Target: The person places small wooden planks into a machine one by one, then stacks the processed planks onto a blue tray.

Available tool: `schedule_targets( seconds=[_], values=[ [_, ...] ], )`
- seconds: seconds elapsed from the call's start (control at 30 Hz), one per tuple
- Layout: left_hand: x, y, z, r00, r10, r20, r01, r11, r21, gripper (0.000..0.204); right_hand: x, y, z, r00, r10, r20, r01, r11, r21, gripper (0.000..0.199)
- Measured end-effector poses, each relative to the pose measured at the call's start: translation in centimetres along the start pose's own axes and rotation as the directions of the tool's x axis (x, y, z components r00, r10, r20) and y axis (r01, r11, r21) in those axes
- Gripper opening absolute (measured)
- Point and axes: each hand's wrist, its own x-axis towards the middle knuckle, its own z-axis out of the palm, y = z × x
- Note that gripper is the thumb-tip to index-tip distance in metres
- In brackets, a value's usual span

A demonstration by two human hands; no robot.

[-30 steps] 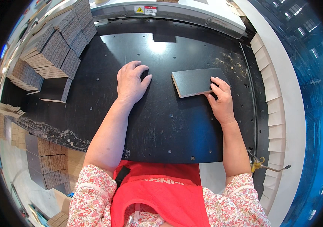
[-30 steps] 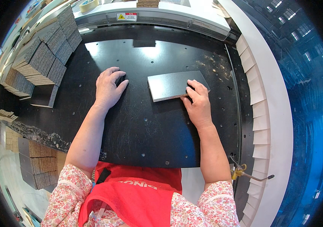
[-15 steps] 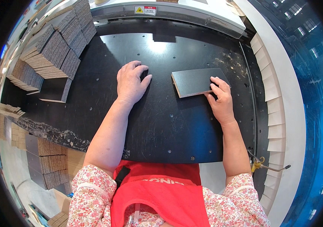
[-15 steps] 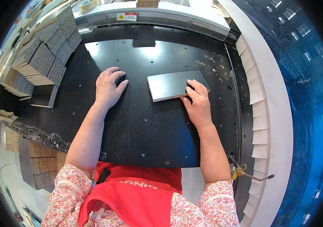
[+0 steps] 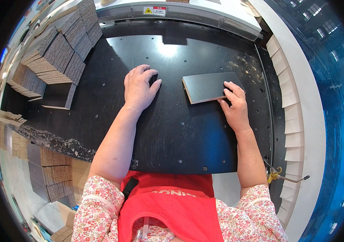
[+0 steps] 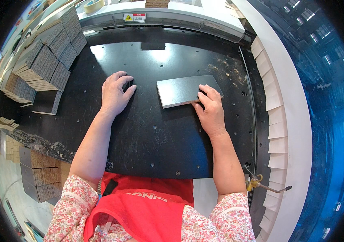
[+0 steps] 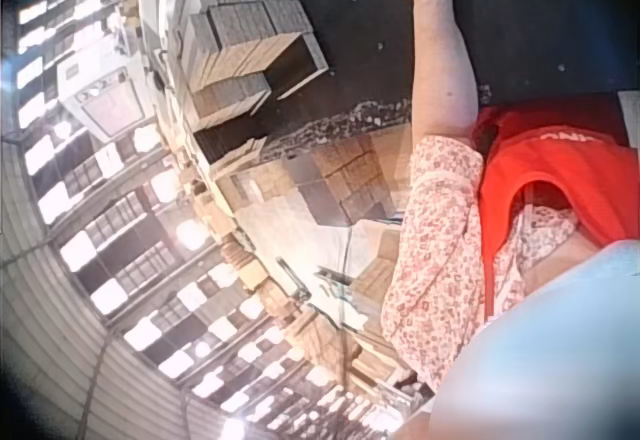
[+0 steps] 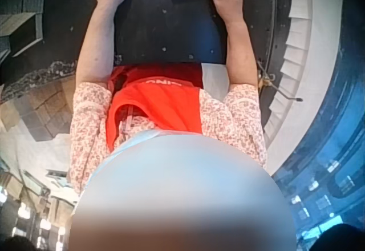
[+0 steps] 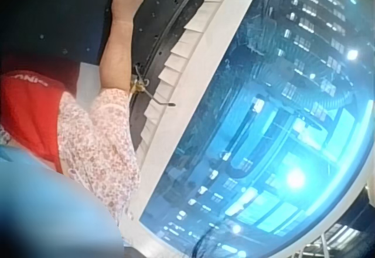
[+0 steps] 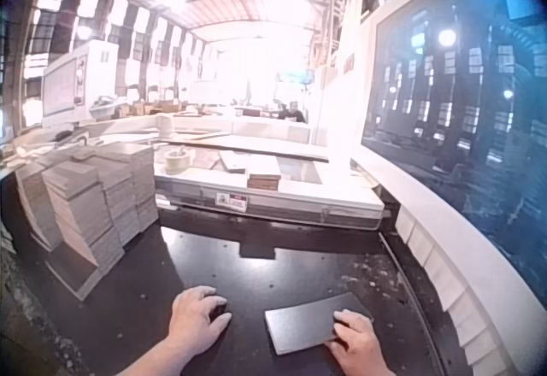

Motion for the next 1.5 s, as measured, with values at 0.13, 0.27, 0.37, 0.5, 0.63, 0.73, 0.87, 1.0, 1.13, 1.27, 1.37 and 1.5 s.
schedule_targets(
  seconds=[0.13, 0.27, 0.37, 0.5, 0.63, 0.73, 0.87, 1.0, 1.13, 1.27, 1.37, 1.5],
  values=[
    [0.06, 0.09, 0.13, 1.000, 0.003, -0.001, -0.003, 1.000, 0.001, 0.033, -0.11, 0.15, -0.07, 1.000, -0.003, -0.002, 0.003, 1.000, -0.008, 0.031],
    [0.00, -0.02, 0.08, 1.000, -0.003, 0.004, 0.003, 1.000, 0.007, 0.033, 0.02, 0.02, 0.03, 1.000, -0.005, 0.001, 0.005, 1.000, -0.009, 0.030],
    [-0.03, 0.01, 0.08, 1.000, -0.005, 0.003, 0.005, 1.000, 0.011, 0.033, 0.03, 0.00, -0.02, 1.000, -0.007, 0.001, 0.007, 1.000, -0.011, 0.030],
    [0.05, 0.09, -0.07, 1.000, -0.006, 0.013, 0.006, 1.000, 0.005, 0.032, 0.02, 0.03, -0.04, 1.000, -0.009, -0.001, 0.009, 1.000, -0.004, 0.030],
    [0.04, 0.05, -0.07, 1.000, -0.006, 0.015, 0.006, 1.000, 0.006, 0.032, 0.04, 0.04, -0.02, 1.000, -0.009, 0.001, 0.009, 1.000, 0.000, 0.031],
    [0.07, 0.10, -0.01, 1.000, -0.003, 0.014, 0.003, 1.000, 0.004, 0.032, -0.05, 0.13, -0.02, 1.000, -0.007, 0.000, 0.007, 1.000, -0.002, 0.031],
    [0.00, 0.03, -0.01, 1.000, 0.000, 0.004, 0.000, 1.000, 0.003, 0.032, -0.06, 0.19, 0.04, 1.000, -0.011, -0.002, 0.011, 1.000, -0.003, 0.031],
    [0.08, 0.02, 0.07, 1.000, -0.001, 0.011, 0.001, 1.000, 0.005, 0.032, -0.10, 0.29, 0.03, 1.000, -0.012, -0.004, 0.012, 1.000, -0.004, 0.031],
    [0.02, -0.11, 0.08, 1.000, 0.001, 0.005, -0.001, 1.000, 0.014, 0.032, 0.00, 0.08, 0.07, 1.000, -0.008, -0.003, 0.008, 1.000, 0.005, 0.030],
    [0.02, -0.01, 0.08, 1.000, -0.002, 0.006, 0.002, 1.000, 0.017, 0.032, 0.01, 0.00, 0.01, 1.000, -0.012, -0.004, 0.012, 1.000, -0.008, 0.030],
    [0.07, 0.10, 0.06, 1.000, -0.003, 0.009, 0.003, 1.000, 0.014, 0.032, 0.01, 0.06, -0.09, 1.000, -0.017, -0.007, 0.017, 1.000, -0.012, 0.030],
    [0.01, 0.22, -0.06, 1.000, -0.013, 0.020, 0.013, 1.000, 0.020, 0.033, 0.05, -0.10, -0.09, 1.000, -0.009, -0.002, 0.009, 1.000, -0.014, 0.030]
  ],
)
